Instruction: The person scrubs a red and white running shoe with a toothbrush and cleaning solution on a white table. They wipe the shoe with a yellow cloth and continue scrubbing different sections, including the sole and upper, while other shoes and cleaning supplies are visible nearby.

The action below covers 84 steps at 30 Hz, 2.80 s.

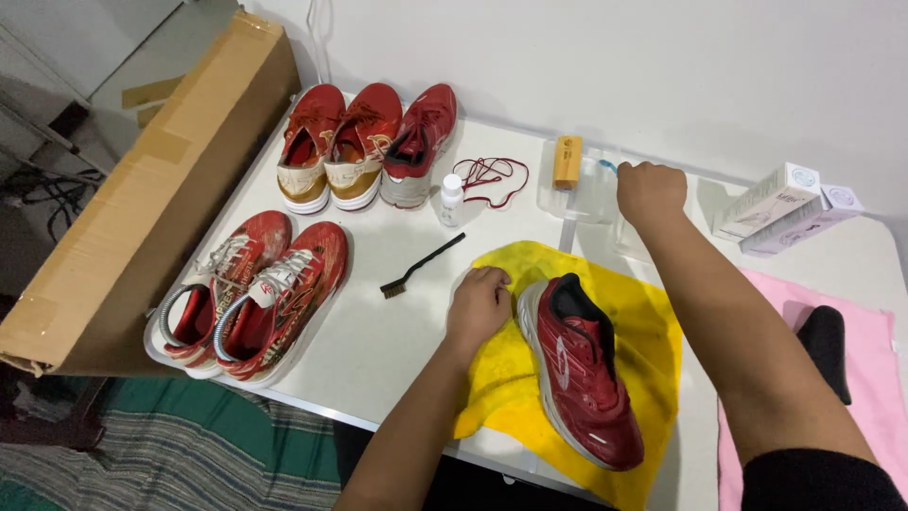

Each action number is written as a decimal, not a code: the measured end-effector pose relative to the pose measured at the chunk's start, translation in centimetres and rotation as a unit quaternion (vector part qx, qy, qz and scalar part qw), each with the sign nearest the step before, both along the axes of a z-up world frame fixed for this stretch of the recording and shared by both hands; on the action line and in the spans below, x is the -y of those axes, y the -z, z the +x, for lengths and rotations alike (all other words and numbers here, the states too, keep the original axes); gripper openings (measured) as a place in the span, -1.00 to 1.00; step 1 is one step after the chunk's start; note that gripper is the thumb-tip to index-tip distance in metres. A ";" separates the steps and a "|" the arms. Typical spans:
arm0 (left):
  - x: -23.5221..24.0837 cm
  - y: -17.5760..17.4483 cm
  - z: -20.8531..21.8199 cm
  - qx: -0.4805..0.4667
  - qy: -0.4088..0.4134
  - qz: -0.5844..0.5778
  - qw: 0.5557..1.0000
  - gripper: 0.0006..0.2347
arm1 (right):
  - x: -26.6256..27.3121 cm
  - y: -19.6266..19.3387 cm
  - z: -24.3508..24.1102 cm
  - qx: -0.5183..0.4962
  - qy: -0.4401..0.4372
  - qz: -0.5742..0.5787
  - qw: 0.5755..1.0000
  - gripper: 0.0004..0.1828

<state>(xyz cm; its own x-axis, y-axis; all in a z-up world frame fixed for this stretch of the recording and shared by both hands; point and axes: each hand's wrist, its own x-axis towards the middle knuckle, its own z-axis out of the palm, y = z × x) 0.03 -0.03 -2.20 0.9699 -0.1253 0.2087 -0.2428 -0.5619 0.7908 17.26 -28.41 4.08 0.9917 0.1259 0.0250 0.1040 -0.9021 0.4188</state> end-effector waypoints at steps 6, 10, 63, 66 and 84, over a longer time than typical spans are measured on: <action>0.1 0.0 0.3 -0.001 0.006 0.013 1.000 -0.89 | -2.4 -4.8 -4.2 -0.065 -0.010 0.057 0.996 -0.78; 0.3 0.3 0.2 0.000 0.003 0.008 1.000 -0.89 | -2.6 -6.6 -5.7 -0.078 0.012 0.060 0.995 -0.74; 2.5 1.2 -2.3 -0.089 0.214 -0.294 0.927 -0.55 | 12.2 9.4 -33.5 -0.015 -0.016 0.777 0.629 -0.82; 2.9 0.6 -2.5 -0.137 0.180 -0.307 0.924 -0.50 | 11.4 5.2 -33.1 -0.011 0.017 0.672 0.741 -0.83; 0.5 2.9 0.4 -0.341 0.150 -0.521 0.768 -0.64 | 4.6 2.2 -23.6 -0.072 -0.021 0.632 0.771 -0.91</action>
<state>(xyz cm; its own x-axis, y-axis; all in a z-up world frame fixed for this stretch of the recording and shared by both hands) 0.41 -0.53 -5.11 0.8588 -0.4735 -0.1958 0.4320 0.4636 0.7736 -6.33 -33.03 1.87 0.9915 0.1221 0.0441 0.1069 -0.5748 -0.8113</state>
